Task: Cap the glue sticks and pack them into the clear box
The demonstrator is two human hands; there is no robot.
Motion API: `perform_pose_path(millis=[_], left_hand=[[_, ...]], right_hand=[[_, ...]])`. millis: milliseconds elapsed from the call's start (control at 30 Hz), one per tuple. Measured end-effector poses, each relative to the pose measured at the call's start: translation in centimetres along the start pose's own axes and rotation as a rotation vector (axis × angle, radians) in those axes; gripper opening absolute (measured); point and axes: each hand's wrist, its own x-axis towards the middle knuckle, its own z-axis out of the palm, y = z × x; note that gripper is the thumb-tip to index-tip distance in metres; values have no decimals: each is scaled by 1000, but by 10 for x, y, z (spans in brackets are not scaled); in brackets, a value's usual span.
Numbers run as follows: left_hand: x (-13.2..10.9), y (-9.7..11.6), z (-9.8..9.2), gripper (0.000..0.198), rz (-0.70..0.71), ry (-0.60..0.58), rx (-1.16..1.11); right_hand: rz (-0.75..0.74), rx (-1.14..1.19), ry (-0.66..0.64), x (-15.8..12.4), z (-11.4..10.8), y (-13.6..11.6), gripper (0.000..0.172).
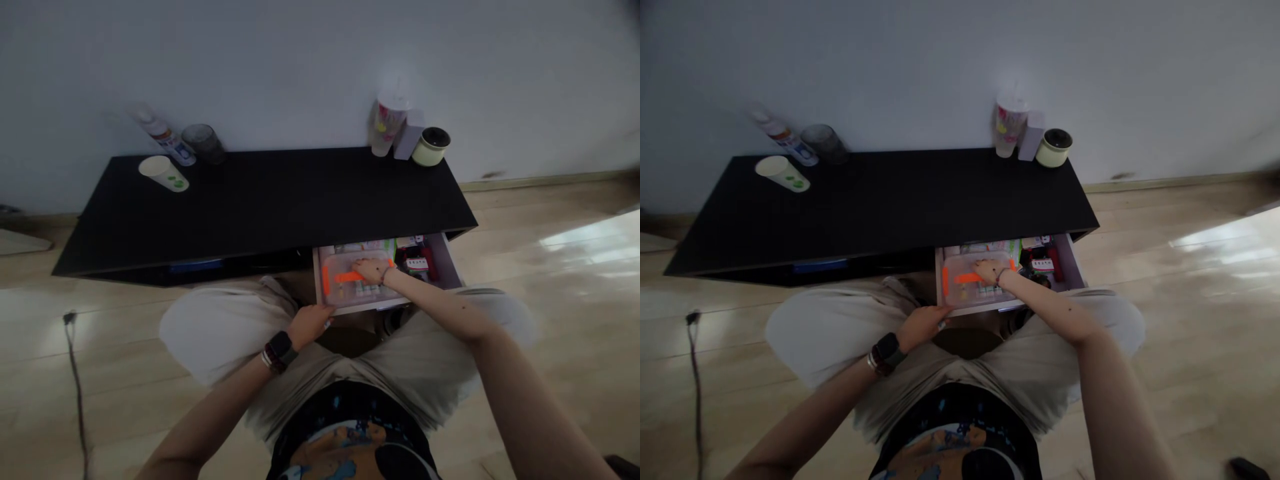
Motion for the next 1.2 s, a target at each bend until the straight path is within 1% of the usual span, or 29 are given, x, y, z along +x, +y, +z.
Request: perform_pose_path(millis=[133, 233, 367, 533, 600, 633, 700, 767, 800, 867, 967, 1067, 1133, 1200], left_hand=[[0, 0, 1, 32, 0, 5, 0], [2, -1, 1, 32, 12, 9, -9], [5, -1, -1, 30, 35, 15, -10], [9, -2, -2, 27, 52, 35, 11], [9, -3, -3, 35, 83, 70, 42], [10, -4, -3, 43, 102, 109, 67], [10, -6, -5, 63, 128, 215, 131], [11, -9, -7, 79, 135, 315, 198], [12, -10, -9, 84, 132, 350, 226], [15, -13, -13, 89, 127, 396, 263], [22, -17, -21, 93, 104, 439, 291], [32, -21, -32, 96, 79, 464, 314], [40, -25, -40, 98, 60, 465, 328], [48, -31, -48, 99, 47, 463, 334]], right_hand=[[-6, -5, 1, 9, 16, -1, 41], [1, -36, 1, 12, 25, 1, 39], [-35, -97, -8, 12, 31, 5, 37], [-84, -160, -2, 11, 33, 7, 43], [-93, -183, 2, 8, 31, 6, 42], [-92, -193, 5, 6, 29, 4, 41], [-102, -218, 32, 1, 22, 0, 37], [-155, -250, 104, -7, 12, -5, 36], [-203, -267, 154, -12, 6, -7, 40], [-325, -305, 259, -23, -3, -10, 55], [-455, -382, 357, -38, -9, -8, 79], [-446, -469, 389, -42, -5, 1, 96], [-394, -499, 406, -38, -1, 7, 103], [-344, -503, 432, -32, 0, 12, 105]])
